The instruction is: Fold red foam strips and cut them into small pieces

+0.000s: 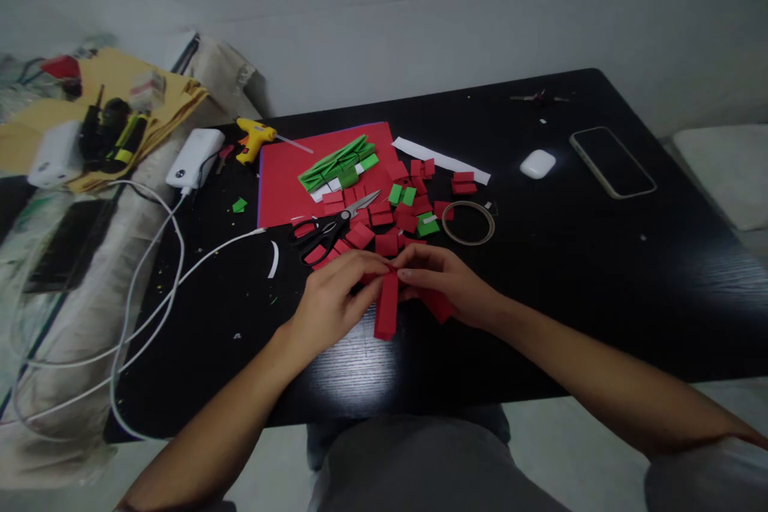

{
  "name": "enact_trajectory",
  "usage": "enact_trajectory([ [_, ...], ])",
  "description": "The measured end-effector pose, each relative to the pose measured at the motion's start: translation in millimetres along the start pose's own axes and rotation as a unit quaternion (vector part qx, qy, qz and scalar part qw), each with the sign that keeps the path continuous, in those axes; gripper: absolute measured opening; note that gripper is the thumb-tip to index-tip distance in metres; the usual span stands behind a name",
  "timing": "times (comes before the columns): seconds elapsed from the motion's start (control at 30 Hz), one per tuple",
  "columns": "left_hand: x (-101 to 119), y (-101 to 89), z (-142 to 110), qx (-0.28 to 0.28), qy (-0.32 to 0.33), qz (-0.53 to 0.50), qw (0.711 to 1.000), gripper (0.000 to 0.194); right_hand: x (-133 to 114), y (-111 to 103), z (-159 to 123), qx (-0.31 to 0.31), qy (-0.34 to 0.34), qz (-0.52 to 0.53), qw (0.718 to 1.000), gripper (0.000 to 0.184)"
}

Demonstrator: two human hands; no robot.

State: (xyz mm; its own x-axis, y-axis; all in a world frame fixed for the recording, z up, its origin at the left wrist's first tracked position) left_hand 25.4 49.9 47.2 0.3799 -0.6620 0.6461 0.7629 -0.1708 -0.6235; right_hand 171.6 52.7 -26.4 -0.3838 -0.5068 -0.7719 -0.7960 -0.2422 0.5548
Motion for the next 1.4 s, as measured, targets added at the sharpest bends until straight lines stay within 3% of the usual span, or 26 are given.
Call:
enact_trajectory([
  [0.27, 0, -0.1, 0, 0.001, -0.007, -0.007, 1.000, 0.014, 2, -3, 0, 0.001, -0.002, 0.009, 1.000, 0.018],
  [0.43, -2, 0.1, 0, 0.003, -0.015, -0.012, 1.000, 0.014, -5, -2, -1, -0.010, -0.052, -0.076, 0.996, 0.021],
  [0.6, -6, -0.6, 1, 0.004, -0.033, -0.017, 0.999, 0.014, -24, 5, -11, -0.004, -0.190, -0.238, 0.952, 0.030],
  [0.9, -12, -0.6, 1, 0.004, -0.086, -0.036, 0.996, 0.010, -34, 11, -19, 0.002, -0.257, -0.322, 0.911, 0.018],
  [1.03, -18, 1.1, -1, 0.003, -0.113, -0.059, 0.992, 0.010, -34, 8, -17, 0.013, -0.259, -0.311, 0.914, 0.008],
  [1.4, -26, 3.2, -2, -0.022, -0.157, -0.113, 0.981, 0.009, -33, 2, -14, 0.031, -0.218, -0.318, 0.922, 0.013],
])
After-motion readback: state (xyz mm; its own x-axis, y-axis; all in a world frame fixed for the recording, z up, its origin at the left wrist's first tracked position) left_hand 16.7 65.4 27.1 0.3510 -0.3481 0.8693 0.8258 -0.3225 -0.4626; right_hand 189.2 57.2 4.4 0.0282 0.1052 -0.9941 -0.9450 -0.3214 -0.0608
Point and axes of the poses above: each hand's wrist, its own z-axis towards the middle knuckle, its own y-axis out of the palm, x = y × z, the point moved 7 cm from there along z, towards the middle knuckle
